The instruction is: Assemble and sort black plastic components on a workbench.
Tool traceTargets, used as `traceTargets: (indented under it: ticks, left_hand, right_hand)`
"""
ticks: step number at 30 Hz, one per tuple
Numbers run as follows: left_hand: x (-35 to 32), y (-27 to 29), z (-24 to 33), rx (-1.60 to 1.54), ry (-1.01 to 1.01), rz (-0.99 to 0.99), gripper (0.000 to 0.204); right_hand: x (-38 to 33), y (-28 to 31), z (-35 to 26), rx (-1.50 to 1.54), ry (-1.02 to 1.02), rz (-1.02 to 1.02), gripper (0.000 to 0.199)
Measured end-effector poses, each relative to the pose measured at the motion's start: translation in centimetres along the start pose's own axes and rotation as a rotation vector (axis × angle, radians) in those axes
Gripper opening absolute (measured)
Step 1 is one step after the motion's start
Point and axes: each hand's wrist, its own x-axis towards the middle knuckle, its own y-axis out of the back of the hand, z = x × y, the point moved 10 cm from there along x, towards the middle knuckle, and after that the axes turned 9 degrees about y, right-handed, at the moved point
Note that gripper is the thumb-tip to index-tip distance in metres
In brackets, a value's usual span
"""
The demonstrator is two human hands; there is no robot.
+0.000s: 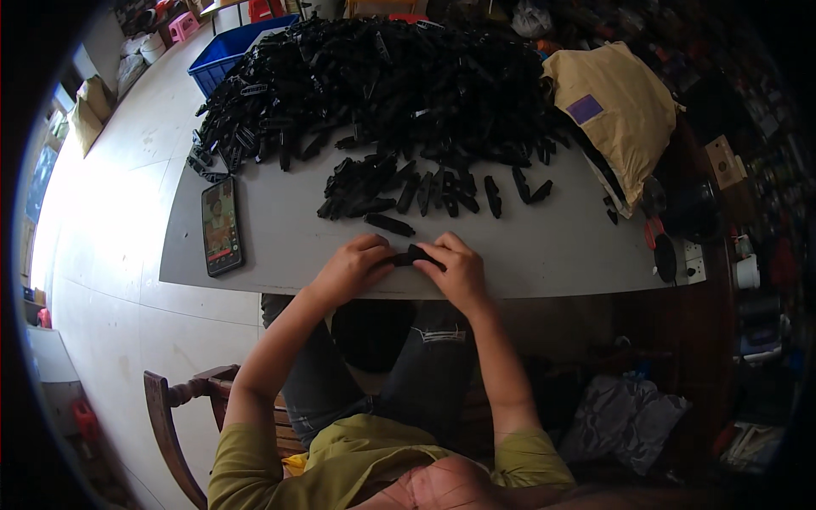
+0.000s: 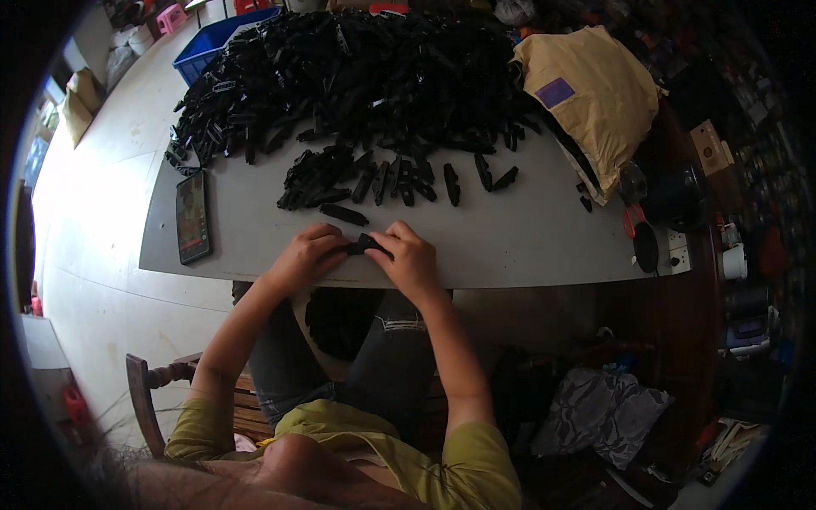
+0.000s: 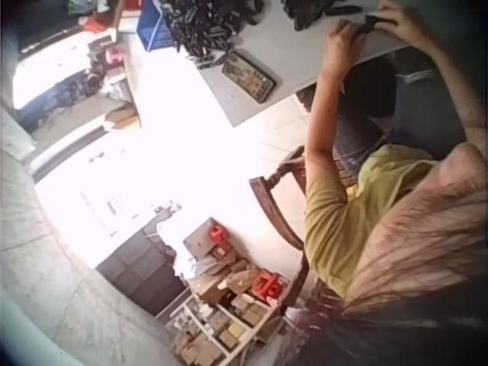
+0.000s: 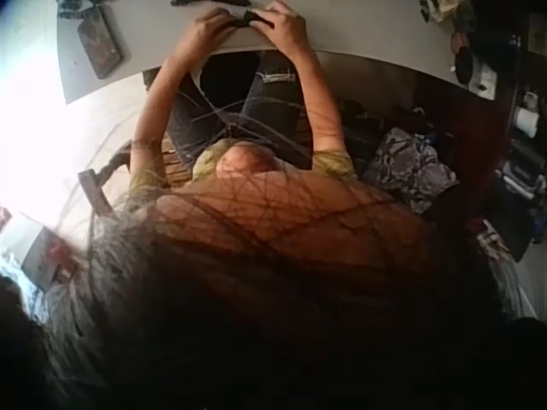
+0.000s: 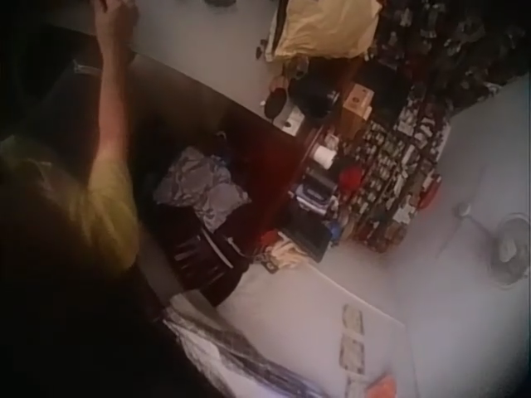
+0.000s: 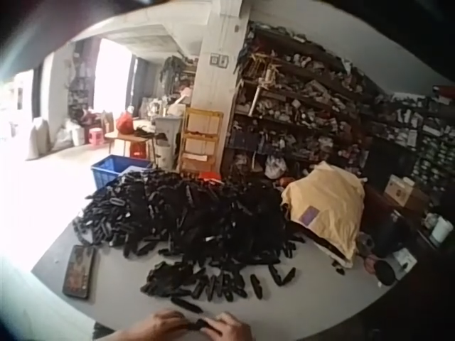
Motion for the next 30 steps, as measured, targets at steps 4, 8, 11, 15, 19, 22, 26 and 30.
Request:
traceTargets:
  ticks: [4, 8, 11, 15, 19, 22, 26, 30]
  left_hand:
    - [0.2, 0.3, 1.6, -0.057, -0.007, -0.025, 0.027]
    - [0.9, -0.8, 1.5, -0.038, 0.026, -0.022, 0.029]
    - [0.8, -0.9, 0.0, -0.086, 0.067, -0.029, 0.028]
    - [0.8, -0.6, 0.1, -0.167, 0.074, -0.040, 0.024]
    - [1.1, -1.1, -0.2, -0.179, 0.059, -0.049, 0.022]
    - [0.7, -1.3, -0.2, -0.174, 0.063, -0.030, 0.022]
    - [0.8, -1.0, -0.2, -0.165, 0.066, -0.008, 0.022]
    - [0.7, -1.4, -0.5, -0.181, 0.097, -0.042, 0.023]
  right_hand:
    - [-0.2, 1.0, 1.1, -0.050, -0.008, -0.117, 0.028]
    - [0.2, -0.7, 0.2, 0.009, 0.040, -0.100, 0.029]
    - [-0.5, -0.2, 1.1, 0.160, -0.005, -0.085, 0.031]
    - [-1.1, 0.3, 1.3, 0.124, -0.011, -0.193, 0.033]
    - [-0.4, -0.5, -1.1, -0.004, 0.136, -0.176, 0.033]
    - [-0.8, -0.4, -0.4, -0.025, 0.080, -0.136, 0.032]
    - [-1.8, 0.9, 0.8, 0.006, 0.071, -0.137, 0.034]
    - [-0.7, 0.2, -1.2, -0.099, 0.100, -0.178, 0.032]
